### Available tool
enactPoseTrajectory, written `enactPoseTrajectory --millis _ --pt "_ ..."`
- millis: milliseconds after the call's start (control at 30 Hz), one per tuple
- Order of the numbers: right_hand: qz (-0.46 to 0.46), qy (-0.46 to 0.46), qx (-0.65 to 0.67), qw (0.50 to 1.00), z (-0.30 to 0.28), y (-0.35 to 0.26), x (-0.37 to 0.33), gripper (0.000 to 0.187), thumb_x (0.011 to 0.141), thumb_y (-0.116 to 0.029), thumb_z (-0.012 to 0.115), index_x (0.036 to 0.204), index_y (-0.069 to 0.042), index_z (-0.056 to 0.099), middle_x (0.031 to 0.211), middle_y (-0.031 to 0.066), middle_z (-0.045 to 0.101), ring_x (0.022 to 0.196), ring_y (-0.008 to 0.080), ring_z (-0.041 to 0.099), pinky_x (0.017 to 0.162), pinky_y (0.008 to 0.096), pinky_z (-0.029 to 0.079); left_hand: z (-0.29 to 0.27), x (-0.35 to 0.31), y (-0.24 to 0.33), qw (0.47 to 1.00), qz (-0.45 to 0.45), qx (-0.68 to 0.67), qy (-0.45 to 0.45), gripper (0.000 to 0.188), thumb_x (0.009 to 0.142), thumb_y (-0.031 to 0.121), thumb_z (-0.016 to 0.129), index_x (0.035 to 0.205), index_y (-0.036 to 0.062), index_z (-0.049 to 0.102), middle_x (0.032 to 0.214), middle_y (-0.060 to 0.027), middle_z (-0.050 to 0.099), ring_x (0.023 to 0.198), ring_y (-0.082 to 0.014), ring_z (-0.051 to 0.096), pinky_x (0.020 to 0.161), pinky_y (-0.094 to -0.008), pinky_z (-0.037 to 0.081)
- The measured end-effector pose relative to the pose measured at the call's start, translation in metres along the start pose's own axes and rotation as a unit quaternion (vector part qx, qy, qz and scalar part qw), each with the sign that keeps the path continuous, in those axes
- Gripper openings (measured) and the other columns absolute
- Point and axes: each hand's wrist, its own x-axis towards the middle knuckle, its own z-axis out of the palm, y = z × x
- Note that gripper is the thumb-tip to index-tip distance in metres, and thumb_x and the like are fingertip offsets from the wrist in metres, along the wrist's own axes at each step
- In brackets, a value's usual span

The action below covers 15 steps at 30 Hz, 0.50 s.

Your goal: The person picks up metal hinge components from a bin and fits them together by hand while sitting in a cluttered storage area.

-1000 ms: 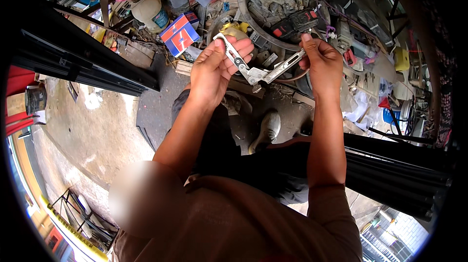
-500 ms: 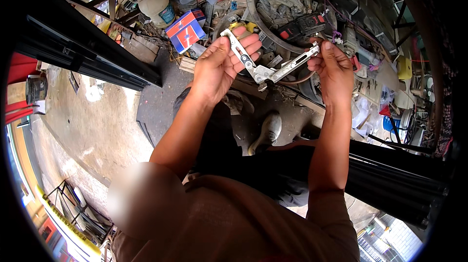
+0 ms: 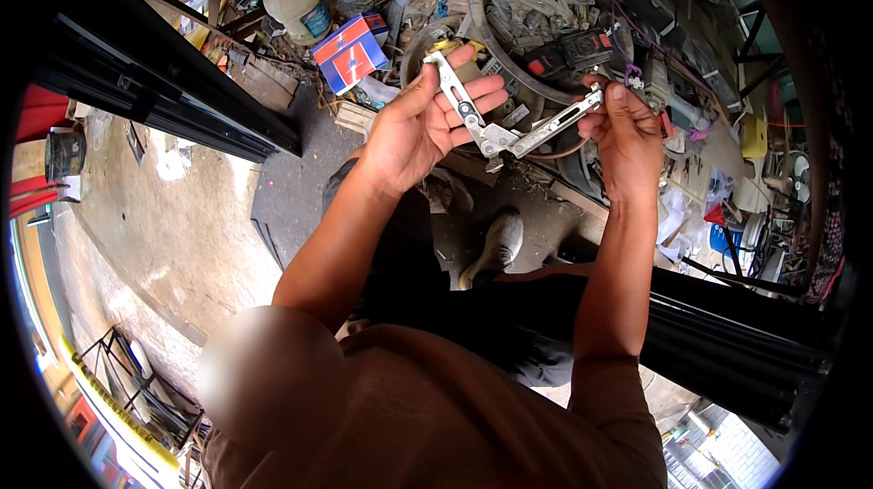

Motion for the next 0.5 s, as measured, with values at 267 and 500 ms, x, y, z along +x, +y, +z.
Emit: enactPoseTrajectory --millis 267,500 --pt "0.001 -0.032 -0.082 0.996 0.024 0.006 -0.007 0.026 0.106 -0.023 0.065 0.112 -0.001 0.077 0.096 0.0042 0.078 0.071 0.0068 0.062 0.069 0.0236 0.053 0.016 -0.001 -0.006 0.988 -0.092 0.124 -0.018 0.059 0.115 0.048 0.029 0.159 0.0103 0.040 0.136 -0.0198 0.067 0.121 -0.0325 0.069 0.098 -0.0456 0.059" --pt "0.007 -0.066 -0.139 0.988 0.049 0.019 -0.014 0.022 0.102 -0.020 0.072 0.116 -0.004 0.078 0.095 -0.0010 0.074 0.083 0.0062 0.061 0.076 0.0231 0.051 0.027 0.000 -0.029 0.976 -0.167 0.136 0.002 0.058 0.114 0.051 0.028 0.143 0.0062 0.052 0.124 -0.0187 0.073 0.111 -0.0324 0.074 0.097 -0.0441 0.058"
